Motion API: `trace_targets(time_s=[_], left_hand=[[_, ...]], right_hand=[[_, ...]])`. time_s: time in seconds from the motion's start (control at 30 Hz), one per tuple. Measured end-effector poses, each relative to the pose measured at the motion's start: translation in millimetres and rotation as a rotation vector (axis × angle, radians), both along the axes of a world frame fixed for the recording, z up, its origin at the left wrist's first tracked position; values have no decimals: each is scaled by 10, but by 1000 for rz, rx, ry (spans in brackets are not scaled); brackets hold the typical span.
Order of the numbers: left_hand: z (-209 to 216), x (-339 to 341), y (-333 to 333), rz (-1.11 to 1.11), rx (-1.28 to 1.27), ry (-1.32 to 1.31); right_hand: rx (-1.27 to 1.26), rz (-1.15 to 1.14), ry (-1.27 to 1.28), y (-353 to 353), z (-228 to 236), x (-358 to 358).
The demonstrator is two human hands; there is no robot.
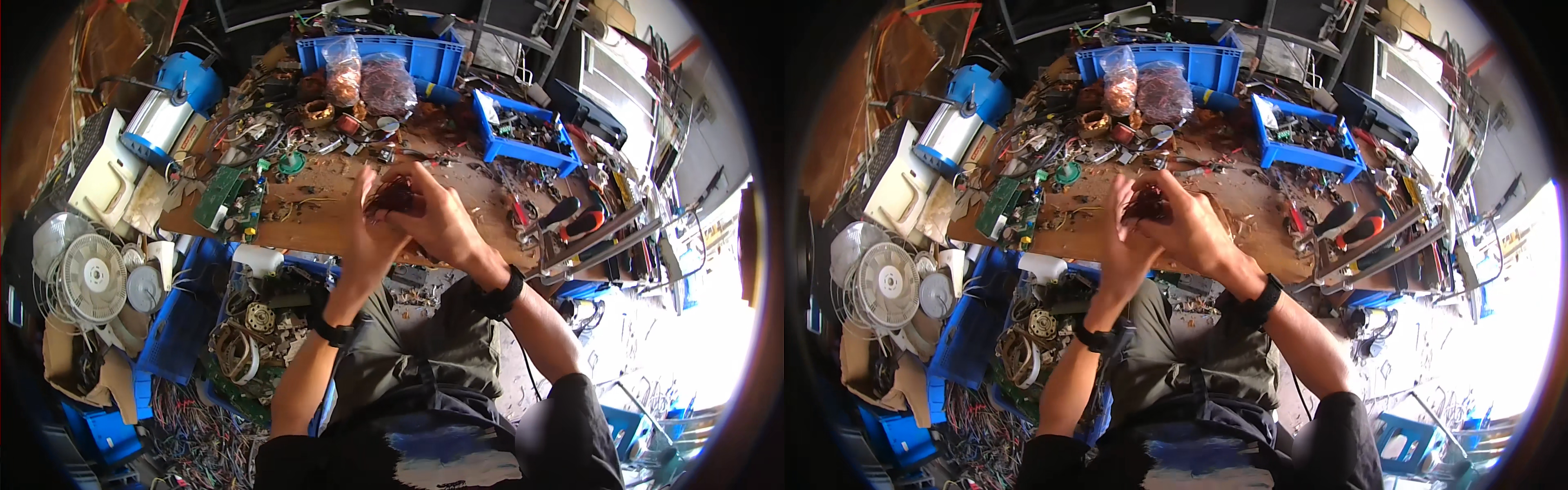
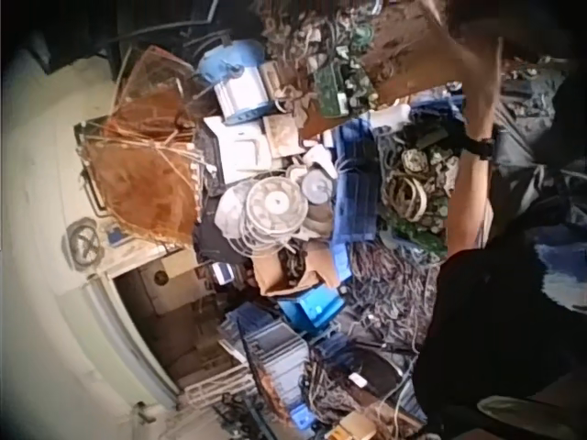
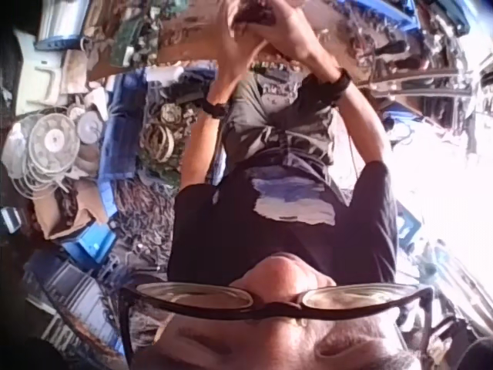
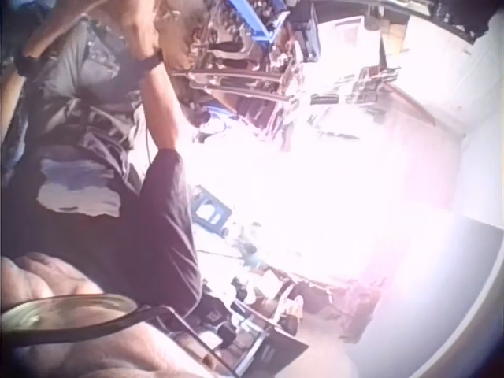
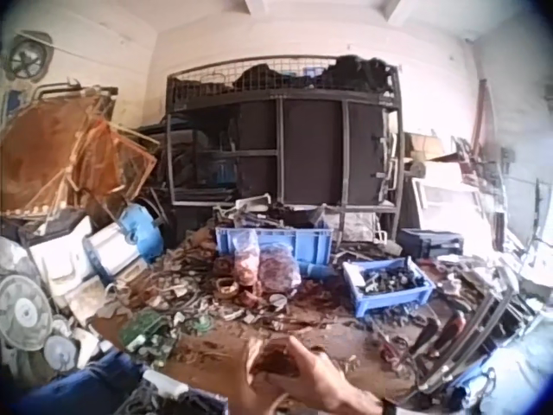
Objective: The person sits at a cluttered workbench and uses their hands to pull apart a rectangular electronic component, likely a motor stator. They repeatedly separate the laminated core from the copper windings, inspecting the parts and placing them on the table.
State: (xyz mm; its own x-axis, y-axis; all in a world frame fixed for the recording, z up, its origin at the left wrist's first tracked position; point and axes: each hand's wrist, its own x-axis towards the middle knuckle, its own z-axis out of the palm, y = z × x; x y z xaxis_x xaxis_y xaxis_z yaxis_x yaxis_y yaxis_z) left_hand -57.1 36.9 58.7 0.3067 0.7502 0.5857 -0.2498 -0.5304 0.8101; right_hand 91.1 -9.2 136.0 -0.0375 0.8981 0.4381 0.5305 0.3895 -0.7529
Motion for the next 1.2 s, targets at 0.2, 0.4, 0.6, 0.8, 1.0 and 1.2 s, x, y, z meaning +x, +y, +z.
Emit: trace_targets(time_s=[0.2, 0.4, 0.6, 0.8, 1.0, 1.2], left_hand=[[278, -220, 73, -112, -146, 283], [-235, -329, 137, 11, -174, 169], [-317, -309, -15, 22, -285, -75], [-462, -498, 39, 104, -423, 140], [-271, -347, -177, -207, -551, 336], [-288, -350, -218, -228, -643, 297]], right_hand=[[73, 140, -192, -137, 126, 62], [90, -231, -475, -458, -102, 443], [-184, -212, -64, -519, -578, 536], [-152, -142, 18, -424, -628, 589], [-102, -125, 23, -430, -713, 597], [-117, -136, 40, -430, -701, 580]])
